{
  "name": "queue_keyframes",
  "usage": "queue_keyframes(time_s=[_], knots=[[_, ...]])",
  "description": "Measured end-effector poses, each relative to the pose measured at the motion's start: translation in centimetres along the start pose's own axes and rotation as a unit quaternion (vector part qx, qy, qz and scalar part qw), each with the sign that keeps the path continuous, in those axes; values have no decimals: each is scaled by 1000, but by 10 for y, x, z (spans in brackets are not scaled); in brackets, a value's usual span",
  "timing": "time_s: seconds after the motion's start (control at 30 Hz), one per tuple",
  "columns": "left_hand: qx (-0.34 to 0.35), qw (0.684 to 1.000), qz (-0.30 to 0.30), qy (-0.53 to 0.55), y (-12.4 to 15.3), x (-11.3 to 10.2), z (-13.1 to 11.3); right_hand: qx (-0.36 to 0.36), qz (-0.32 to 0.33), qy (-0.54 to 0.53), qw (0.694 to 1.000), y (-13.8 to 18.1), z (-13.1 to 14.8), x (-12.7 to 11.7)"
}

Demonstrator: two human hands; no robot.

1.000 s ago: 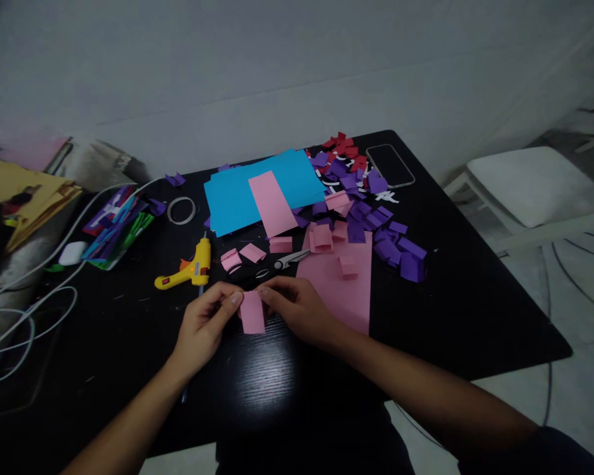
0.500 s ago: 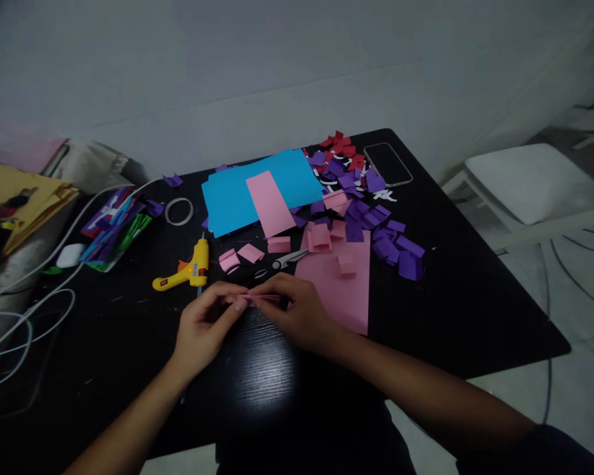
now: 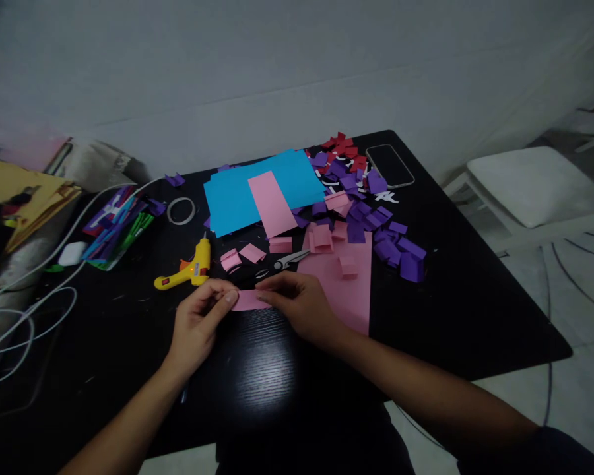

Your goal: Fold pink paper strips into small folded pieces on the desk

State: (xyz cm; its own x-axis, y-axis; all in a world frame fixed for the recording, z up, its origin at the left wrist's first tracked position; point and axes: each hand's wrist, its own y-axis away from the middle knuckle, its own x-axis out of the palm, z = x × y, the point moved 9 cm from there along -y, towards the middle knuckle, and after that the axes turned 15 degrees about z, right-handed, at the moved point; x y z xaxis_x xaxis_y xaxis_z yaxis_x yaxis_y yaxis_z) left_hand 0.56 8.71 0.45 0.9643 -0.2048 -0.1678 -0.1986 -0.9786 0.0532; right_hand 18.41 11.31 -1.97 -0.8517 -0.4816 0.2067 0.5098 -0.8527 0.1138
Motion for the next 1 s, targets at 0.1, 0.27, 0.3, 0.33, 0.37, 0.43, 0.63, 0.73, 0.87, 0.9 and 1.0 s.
queue_keyframes(time_s=[0.1, 0.27, 0.3, 0.33, 0.37, 0.43, 0.63, 0.73, 0.87, 0.9, 1.0], knots=[[6, 999, 20, -32, 0, 3, -4, -1, 3, 20, 1000, 0, 0, 1], [29, 993, 43, -109, 0, 8, -11, -12, 20, 42, 999, 0, 1, 4], [36, 991, 44, -120, 0, 8, -12, -9, 25, 44, 999, 0, 1, 5], [43, 990, 44, -130, 0, 8, -13, -3, 32, 47, 998, 0, 1, 6], [48, 988, 44, -137, 1, 9, -14, 2, 37, 50, 998, 0, 0, 7], [56, 987, 45, -147, 1, 9, -16, 12, 52, 58, 997, -1, -2, 10], [56, 988, 29, -142, 4, 8, -16, -1, 51, 62, 997, 0, 1, 10], [48, 990, 19, -132, 4, 4, -14, 2, 44, 59, 997, 0, 4, 7], [39, 992, 11, -115, 4, 1, -11, 21, 46, 53, 997, -1, 5, 6], [38, 993, 11, -111, 4, 1, -10, 24, 50, 43, 998, -1, 3, 6], [35, 994, 11, -100, 3, 2, -10, 40, 76, -3, 996, -2, -5, 14]])
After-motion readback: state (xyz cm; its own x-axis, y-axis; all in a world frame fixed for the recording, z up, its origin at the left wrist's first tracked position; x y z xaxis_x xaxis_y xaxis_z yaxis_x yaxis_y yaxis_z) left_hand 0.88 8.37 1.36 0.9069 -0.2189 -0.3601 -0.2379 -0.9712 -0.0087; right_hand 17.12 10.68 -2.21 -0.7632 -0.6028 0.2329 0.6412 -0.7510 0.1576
